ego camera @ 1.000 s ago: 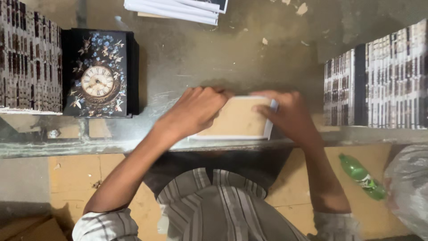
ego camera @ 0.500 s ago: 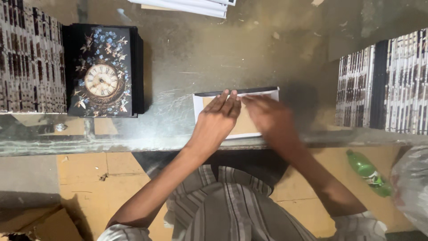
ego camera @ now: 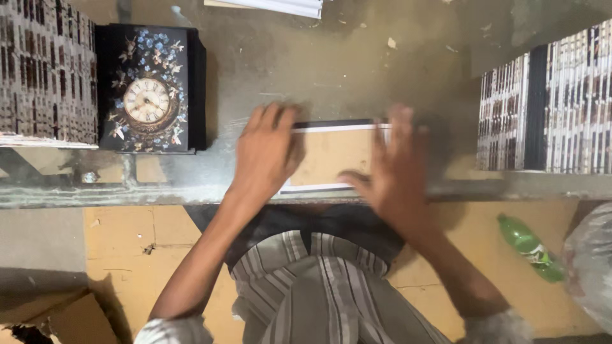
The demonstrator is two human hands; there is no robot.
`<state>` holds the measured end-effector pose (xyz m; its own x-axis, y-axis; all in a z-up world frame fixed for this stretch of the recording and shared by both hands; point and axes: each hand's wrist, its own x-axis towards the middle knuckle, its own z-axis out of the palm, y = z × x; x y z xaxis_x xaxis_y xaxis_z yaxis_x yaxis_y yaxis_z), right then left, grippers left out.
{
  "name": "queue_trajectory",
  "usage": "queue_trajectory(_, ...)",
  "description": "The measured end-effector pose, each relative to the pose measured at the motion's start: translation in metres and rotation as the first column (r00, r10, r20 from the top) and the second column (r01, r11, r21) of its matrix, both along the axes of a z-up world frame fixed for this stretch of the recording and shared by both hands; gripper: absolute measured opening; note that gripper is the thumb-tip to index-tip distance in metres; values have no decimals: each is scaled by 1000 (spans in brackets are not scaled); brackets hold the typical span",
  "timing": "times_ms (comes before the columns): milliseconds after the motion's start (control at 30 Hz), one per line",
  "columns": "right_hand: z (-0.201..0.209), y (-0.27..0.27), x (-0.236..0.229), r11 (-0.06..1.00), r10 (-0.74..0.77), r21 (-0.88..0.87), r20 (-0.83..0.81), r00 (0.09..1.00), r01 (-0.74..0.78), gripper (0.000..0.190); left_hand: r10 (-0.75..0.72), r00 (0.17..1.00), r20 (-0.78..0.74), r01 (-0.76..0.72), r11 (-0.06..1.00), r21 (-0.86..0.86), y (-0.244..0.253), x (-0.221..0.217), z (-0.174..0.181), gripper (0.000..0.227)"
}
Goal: The person assembles picture frames by hand. They pick up a printed image of a clock and a white cardboard backing, align them, and press the edges together to form a frame. The person repeats this process for multiple units, stacking the finished frames on the table.
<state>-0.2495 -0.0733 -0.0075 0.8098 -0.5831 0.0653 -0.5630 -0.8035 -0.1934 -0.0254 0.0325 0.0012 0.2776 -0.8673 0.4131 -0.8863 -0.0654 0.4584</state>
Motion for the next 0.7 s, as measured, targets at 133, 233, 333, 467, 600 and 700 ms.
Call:
queue_trajectory(133,-1,13,23,982,-15,188,17,1000,12,124,-14,998,-57,25,982,187,-33,-18,-7,30)
queue_trajectory(233,2,7,4,984,-93,171,199,976,59,125,-67,915,-398,263,847,461,-31,-1,6,40)
queue_trajectory(333,-8,1,-10,809,-402,580,663,631,-95,98,-129,695,-708,582,680,447,-23,28,16,43)
queue_trajectory(467,-26,-22,-24,268,-674,955,279,684,-126,57,-398,369,-840,670,740,-56,-11,15,-7,44)
queue_trajectory(600,-47,-33,-22,336,-622,932,327,711,-134,24,25,222,-975,305,948,94,-24,-5,-40,44)
queue_trajectory(700,-56,-48,-15,353,-692,935,275,668,-20,29,-24,-41,-999,125,992,-29,-35,-21,-51,37)
